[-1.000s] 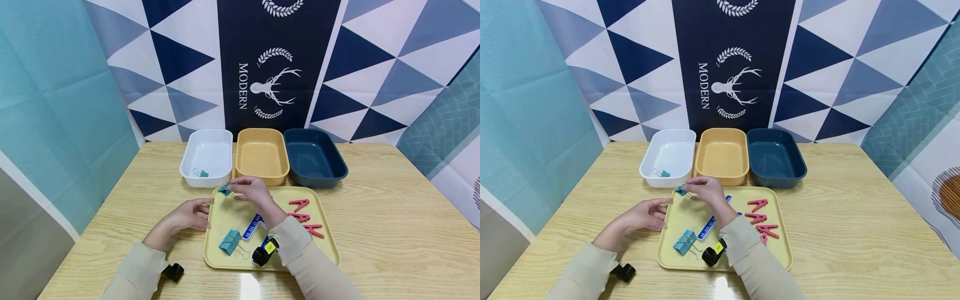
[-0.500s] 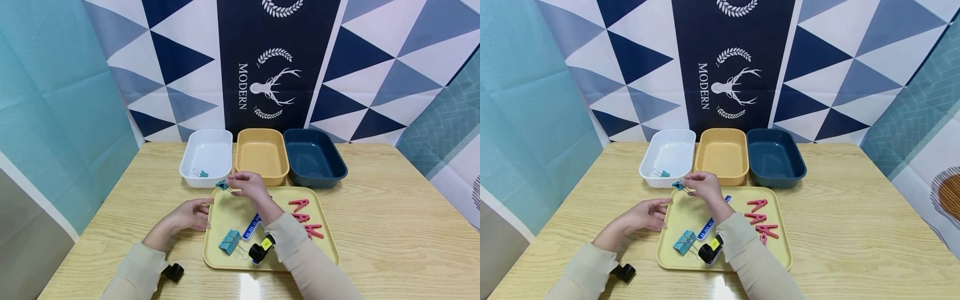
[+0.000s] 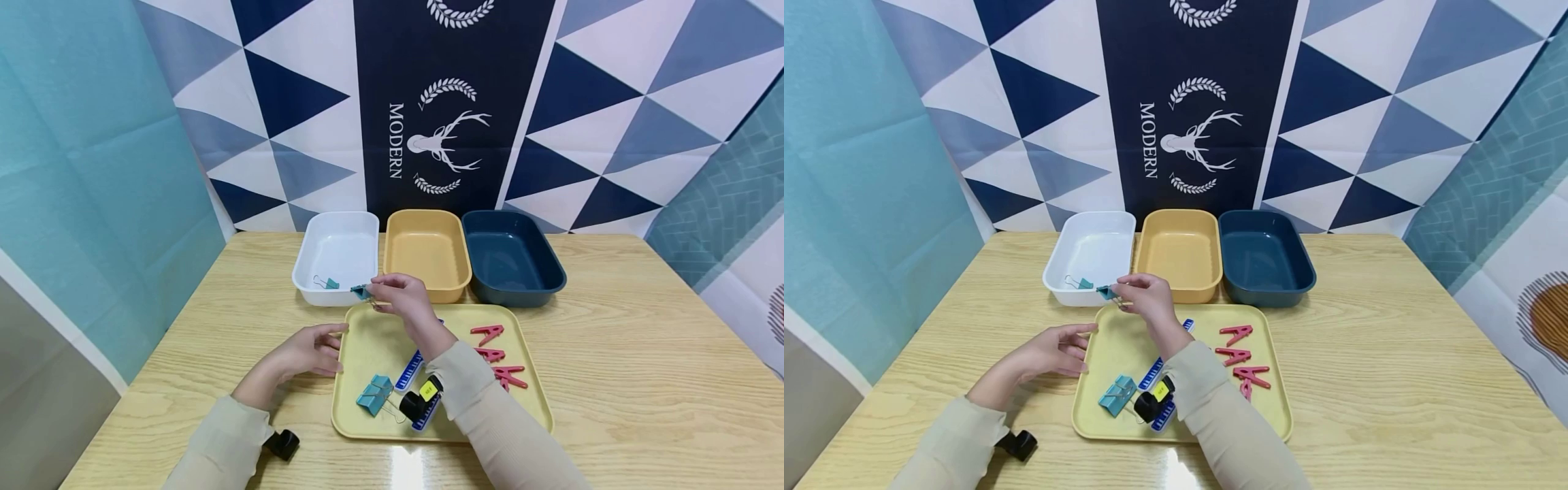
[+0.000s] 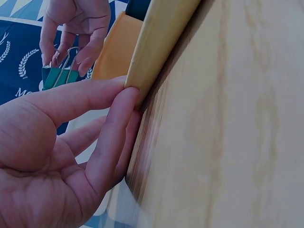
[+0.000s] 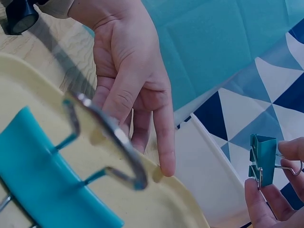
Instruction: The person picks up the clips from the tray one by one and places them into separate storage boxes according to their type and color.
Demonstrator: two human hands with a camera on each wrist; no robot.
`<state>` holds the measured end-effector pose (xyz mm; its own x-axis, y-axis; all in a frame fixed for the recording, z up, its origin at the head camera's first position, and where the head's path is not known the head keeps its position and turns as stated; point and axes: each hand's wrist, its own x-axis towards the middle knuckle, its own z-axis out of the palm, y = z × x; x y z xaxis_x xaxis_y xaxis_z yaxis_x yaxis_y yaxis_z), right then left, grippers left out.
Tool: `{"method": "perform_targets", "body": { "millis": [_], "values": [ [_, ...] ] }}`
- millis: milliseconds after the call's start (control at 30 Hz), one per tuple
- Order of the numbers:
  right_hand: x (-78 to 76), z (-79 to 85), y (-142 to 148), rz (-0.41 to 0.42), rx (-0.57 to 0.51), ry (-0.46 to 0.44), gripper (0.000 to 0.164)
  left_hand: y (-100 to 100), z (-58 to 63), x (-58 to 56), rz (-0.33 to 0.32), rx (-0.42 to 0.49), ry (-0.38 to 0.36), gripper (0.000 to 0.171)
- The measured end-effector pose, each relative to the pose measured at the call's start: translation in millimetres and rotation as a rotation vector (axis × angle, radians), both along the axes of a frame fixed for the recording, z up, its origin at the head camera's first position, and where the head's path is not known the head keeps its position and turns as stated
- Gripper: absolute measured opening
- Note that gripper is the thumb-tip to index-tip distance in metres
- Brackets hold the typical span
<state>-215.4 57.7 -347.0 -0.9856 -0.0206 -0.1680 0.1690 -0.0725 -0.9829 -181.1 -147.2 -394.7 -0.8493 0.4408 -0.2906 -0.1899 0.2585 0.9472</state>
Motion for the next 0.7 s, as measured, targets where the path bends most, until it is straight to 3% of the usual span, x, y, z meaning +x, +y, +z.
{"method": "perform_targets", "body": {
  "millis": [700],
  "values": [
    [-8.0, 0.9, -9.3, -0.061, -0.035, 0.039, 0.02, 0.5, 1.1, -0.3, 0.002, -0.006, -0.003, 0.074]
  ]
}}
